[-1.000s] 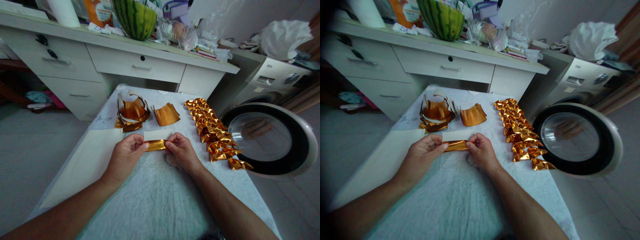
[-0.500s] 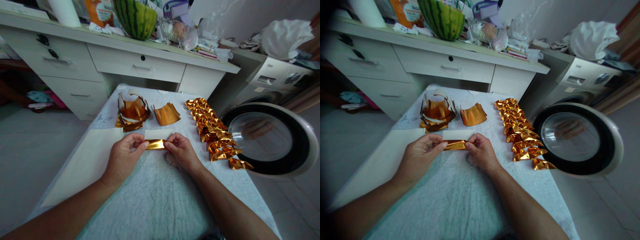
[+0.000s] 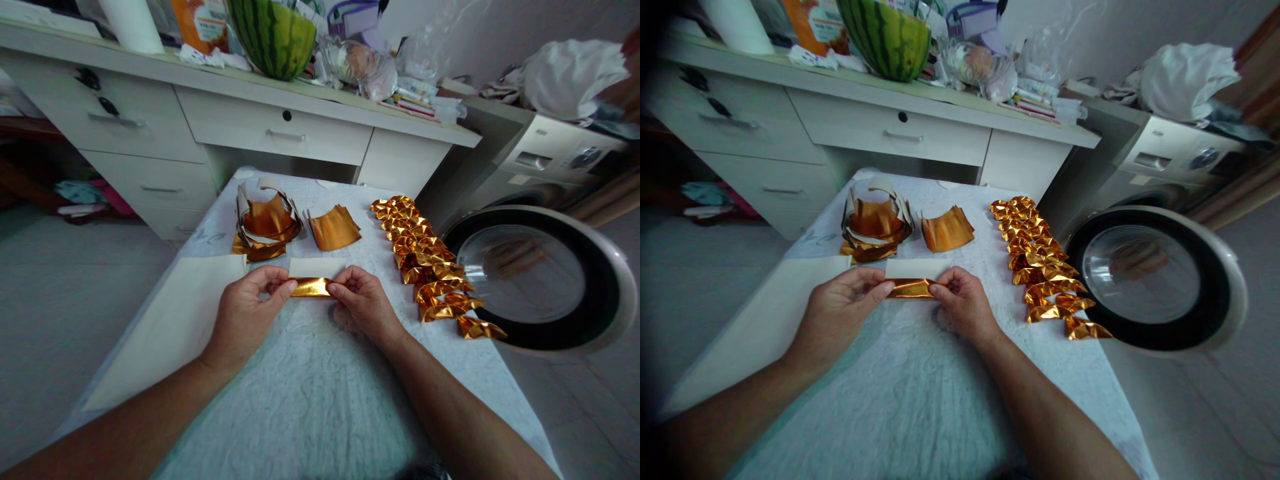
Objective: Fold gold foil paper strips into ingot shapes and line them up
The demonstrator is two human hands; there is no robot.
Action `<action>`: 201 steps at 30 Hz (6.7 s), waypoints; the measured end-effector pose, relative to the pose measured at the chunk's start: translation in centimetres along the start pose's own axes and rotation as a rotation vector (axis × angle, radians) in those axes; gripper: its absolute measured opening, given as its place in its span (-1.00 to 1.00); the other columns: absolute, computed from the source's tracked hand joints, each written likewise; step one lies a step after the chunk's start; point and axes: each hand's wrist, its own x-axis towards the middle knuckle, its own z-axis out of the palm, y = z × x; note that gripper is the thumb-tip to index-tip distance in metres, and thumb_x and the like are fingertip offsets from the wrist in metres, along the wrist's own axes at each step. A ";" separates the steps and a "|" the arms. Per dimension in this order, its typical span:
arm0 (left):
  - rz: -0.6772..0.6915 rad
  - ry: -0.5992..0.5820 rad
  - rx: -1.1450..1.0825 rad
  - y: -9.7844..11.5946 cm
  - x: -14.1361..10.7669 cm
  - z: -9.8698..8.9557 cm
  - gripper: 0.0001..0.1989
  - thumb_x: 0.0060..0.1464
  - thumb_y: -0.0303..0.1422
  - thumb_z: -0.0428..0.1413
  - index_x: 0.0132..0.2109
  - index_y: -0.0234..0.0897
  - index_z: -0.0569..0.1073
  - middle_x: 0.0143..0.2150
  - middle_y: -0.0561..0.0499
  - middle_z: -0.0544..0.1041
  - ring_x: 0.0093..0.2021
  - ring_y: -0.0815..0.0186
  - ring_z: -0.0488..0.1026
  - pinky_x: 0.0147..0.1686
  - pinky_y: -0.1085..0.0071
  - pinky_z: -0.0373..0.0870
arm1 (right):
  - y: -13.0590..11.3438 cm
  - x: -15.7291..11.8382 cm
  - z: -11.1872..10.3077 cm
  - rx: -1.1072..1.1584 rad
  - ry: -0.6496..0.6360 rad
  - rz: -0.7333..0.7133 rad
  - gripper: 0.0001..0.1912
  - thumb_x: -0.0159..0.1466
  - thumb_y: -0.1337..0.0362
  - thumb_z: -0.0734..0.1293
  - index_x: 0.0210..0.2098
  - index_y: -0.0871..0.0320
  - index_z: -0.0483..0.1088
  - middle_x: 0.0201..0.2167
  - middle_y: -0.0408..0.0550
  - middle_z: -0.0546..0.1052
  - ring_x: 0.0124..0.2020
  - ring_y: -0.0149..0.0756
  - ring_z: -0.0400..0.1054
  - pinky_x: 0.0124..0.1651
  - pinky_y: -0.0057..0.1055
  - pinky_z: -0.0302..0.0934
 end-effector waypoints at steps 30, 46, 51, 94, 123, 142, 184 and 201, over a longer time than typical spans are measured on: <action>0.008 0.015 -0.018 -0.2 0.1 -0.1 -0.77 0.04 -0.19 0.21 -0.24 -0.25 0.50 -0.33 0.04 0.57 -0.31 0.30 0.51 -0.26 0.39 0.40 | 0.2 -0.1 -0.1 0.011 -0.027 0.011 -0.72 0.14 0.16 0.43 -0.45 0.14 0.27 -0.60 -0.28 0.33 -0.61 -0.53 0.12 -0.56 -0.54 -0.05; -0.058 -0.017 -0.076 0.0 0.1 -0.1 -0.76 0.03 -0.19 0.22 -0.23 -0.27 0.49 -0.32 0.02 0.59 -0.29 0.28 0.53 -0.27 0.39 0.41 | 0.1 -0.2 -0.1 0.022 -0.044 0.005 -0.70 0.14 0.12 0.44 -0.44 0.13 0.27 -0.60 -0.27 0.34 -0.60 -0.51 0.14 -0.56 -0.55 -0.03; -0.066 -0.015 -0.097 0.1 0.1 -0.1 -0.76 0.03 -0.20 0.22 -0.23 -0.28 0.50 -0.31 0.02 0.59 -0.29 0.29 0.53 -0.26 0.40 0.41 | -0.1 -0.2 -0.1 0.026 -0.039 -0.003 -0.69 0.12 0.10 0.45 -0.45 0.13 0.27 -0.57 -0.25 0.34 -0.58 -0.51 0.13 -0.55 -0.54 -0.02; -0.134 -0.070 -0.150 0.3 0.3 -0.1 -0.75 0.01 -0.20 0.23 -0.24 -0.27 0.48 -0.36 0.03 0.57 -0.37 0.32 0.51 -0.36 0.45 0.38 | 0.2 -0.1 -0.3 -0.004 -0.003 -0.055 -0.73 0.13 0.14 0.44 -0.45 0.13 0.29 -0.53 -0.22 0.36 -0.52 -0.45 0.16 -0.47 -0.51 -0.01; -0.136 -0.049 -0.068 0.7 0.3 0.0 -0.75 0.01 -0.21 0.19 -0.24 -0.30 0.50 -0.43 0.08 0.52 -0.45 0.36 0.46 -0.45 0.47 0.38 | 0.0 0.0 -0.3 -0.084 0.017 -0.103 -0.78 0.14 0.21 0.42 -0.46 0.14 0.30 -0.54 -0.24 0.35 -0.50 -0.45 0.18 -0.43 -0.49 0.02; -0.098 -0.046 -0.049 0.1 0.3 -0.1 -0.74 0.04 -0.18 0.17 -0.23 -0.29 0.49 -0.43 0.08 0.51 -0.43 0.33 0.46 -0.43 0.45 0.36 | 0.3 0.0 -0.4 -0.074 0.009 -0.093 -0.79 0.14 0.22 0.42 -0.45 0.14 0.30 -0.54 -0.24 0.35 -0.51 -0.45 0.19 -0.43 -0.49 0.04; -0.063 -0.040 -0.003 0.6 0.3 -0.1 -0.81 0.09 -0.22 0.12 -0.30 -0.26 0.47 -0.41 0.11 0.45 -0.40 0.36 0.38 -0.38 0.47 0.27 | 0.0 -0.1 -0.1 -0.038 -0.013 -0.076 -0.75 0.11 0.20 0.44 -0.46 0.14 0.29 -0.55 -0.25 0.34 -0.52 -0.48 0.18 -0.45 -0.50 0.03; -0.055 -0.035 -0.032 0.5 0.3 0.1 -0.84 0.06 -0.26 0.14 -0.29 -0.27 0.44 -0.42 0.11 0.43 -0.40 0.38 0.37 -0.37 0.47 0.27 | -0.4 -0.1 -0.2 -0.098 -0.010 -0.088 -0.74 0.11 0.15 0.42 -0.46 0.13 0.29 -0.55 -0.23 0.34 -0.52 -0.46 0.19 -0.47 -0.50 0.05</action>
